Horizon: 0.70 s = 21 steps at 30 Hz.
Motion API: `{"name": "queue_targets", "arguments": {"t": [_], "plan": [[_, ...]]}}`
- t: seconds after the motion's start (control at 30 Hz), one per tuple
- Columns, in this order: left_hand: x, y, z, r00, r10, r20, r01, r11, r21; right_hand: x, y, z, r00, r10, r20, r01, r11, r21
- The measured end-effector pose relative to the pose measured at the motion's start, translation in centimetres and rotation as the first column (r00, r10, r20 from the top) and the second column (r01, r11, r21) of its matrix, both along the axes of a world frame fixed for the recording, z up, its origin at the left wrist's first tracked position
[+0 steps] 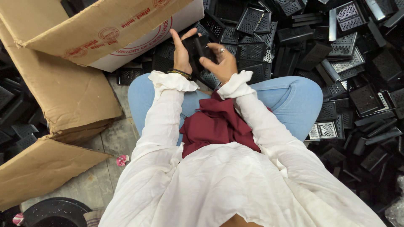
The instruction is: The person sits on the floor among a large pile of black perforated plastic components and sorts them one at a time, placing selected pieces into an open cardboard box beside them. They repeatedly pick up a component, turn it over in their hands, and set it into the box or back onto the pile.
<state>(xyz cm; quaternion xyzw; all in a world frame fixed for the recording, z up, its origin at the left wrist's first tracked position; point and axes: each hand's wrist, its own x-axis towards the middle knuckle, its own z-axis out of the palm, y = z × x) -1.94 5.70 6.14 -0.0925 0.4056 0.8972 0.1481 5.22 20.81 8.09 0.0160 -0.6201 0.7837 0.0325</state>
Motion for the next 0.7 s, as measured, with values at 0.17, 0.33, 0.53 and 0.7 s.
{"name": "queue_targets", "arguments": {"t": [0.17,0.33,0.53,0.7], "plan": [[0.1,0.6,-0.4,0.996,-0.057,-0.072,0.056,0.998,-0.012,0.7,-1.0,-0.3,1.0,-0.004,-0.006,0.004,0.996,0.086],[0.8,1.1,-0.9,0.97,-0.102,-0.219,0.099,0.995,-0.026,0.9,-1.5,-0.1,0.998,-0.042,-0.05,0.049,0.99,0.13],[0.7,0.9,-0.8,0.953,-0.063,-0.295,0.08,0.996,0.045,-0.1,-0.1,-0.9,0.999,0.018,-0.03,-0.019,0.999,-0.05],[0.2,0.0,0.3,0.969,-0.051,-0.243,0.109,0.967,0.23,-0.6,2.8,-1.5,0.86,0.255,0.442,-0.101,0.934,-0.341]]}}
